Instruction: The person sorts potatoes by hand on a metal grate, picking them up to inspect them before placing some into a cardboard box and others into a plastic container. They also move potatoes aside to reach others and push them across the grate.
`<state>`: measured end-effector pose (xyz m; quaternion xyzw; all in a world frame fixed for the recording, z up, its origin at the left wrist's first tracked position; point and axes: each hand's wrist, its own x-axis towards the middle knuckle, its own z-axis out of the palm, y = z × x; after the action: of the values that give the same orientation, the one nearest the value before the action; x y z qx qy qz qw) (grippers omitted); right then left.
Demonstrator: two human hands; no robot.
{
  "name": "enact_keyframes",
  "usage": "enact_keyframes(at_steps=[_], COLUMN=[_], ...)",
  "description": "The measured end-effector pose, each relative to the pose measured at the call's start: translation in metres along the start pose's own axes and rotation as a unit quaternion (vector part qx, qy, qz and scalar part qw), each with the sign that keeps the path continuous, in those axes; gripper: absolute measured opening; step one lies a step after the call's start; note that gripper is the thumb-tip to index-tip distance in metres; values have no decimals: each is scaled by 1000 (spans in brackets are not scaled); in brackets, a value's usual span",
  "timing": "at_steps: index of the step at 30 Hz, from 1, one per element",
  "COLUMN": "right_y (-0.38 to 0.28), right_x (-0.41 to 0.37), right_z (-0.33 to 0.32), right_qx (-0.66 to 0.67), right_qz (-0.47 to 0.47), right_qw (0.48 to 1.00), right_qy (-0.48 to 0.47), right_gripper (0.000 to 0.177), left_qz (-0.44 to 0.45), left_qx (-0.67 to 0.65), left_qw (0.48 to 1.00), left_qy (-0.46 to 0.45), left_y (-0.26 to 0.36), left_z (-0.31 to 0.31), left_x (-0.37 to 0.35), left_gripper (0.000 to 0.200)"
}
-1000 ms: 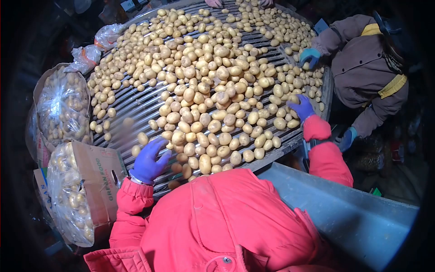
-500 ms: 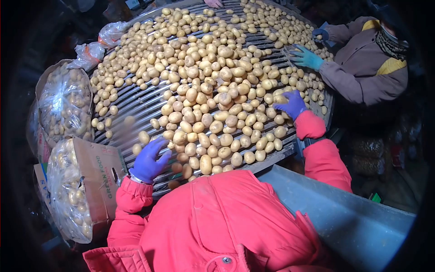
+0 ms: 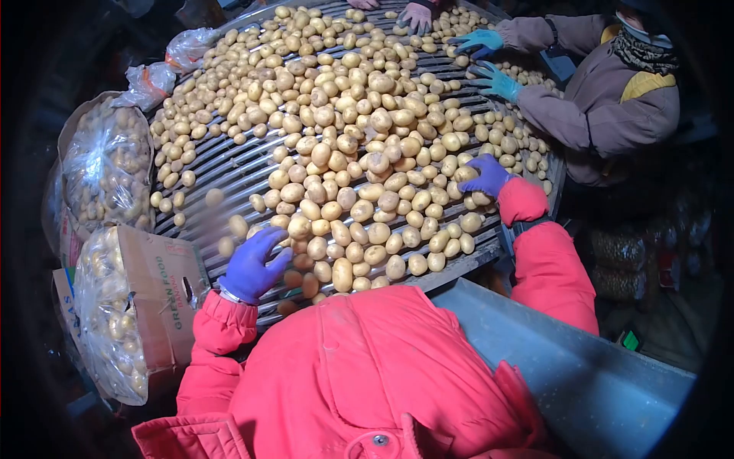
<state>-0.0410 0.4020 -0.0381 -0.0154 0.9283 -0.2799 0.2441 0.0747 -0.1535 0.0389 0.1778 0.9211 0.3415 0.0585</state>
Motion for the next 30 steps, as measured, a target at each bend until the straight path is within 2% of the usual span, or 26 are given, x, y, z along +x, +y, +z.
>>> enact_keyframes(at_steps=[3, 6, 10, 13, 14, 17, 19, 21, 24, 26, 30], right_y=[0, 25, 4, 12, 12, 32, 36, 5, -3, 9, 27], right_x=[1, 14, 6, -2, -9, -13, -26, -59, -82, -89, -99], right_z=[3, 26, 14, 32, 32, 44, 56, 49, 55, 67, 84], right_qx=[5, 28, 106, 182, 207, 314, 503, 651, 742, 763, 766], right_qz=[-11, -37, -14, -9, -8, -7, 13, 46, 58, 51, 30], right_qw=[1000, 995, 994, 982, 977, 949, 864, 757, 665, 639, 630], right_qy=[-7, 92, 14, 49, 45, 0, 9, 37, 65, 83, 122], right_gripper=[74, 74, 75, 78, 69, 61, 55, 47, 45, 44, 42], left_qz=[0, -30, -25, -20, -27, -29, -24, -16, -28, -30, -22], left_qx=[5, -15, -18, -20, -28, -48, -37, -6, -33, -45, -59], left_qw=[1000, 999, 999, 999, 999, 998, 999, 999, 999, 998, 998], left_qy=[3, -13, -28, -17, -16, -19, -24, -27, -26, -28, -16], left_y=[-3, -5, -3, -8, -12, -12, -11, -11, -13, -11, -11], left_z=[-3, -1, 3, 2, 3, 3, 1, -1, -2, -4, -5], left_x=[-4, -7, 0, 2, 2, 1, 1, -2, -4, -5, -10], left_gripper=[39, 39, 40, 41, 41, 41, 41, 41, 41, 40, 41])
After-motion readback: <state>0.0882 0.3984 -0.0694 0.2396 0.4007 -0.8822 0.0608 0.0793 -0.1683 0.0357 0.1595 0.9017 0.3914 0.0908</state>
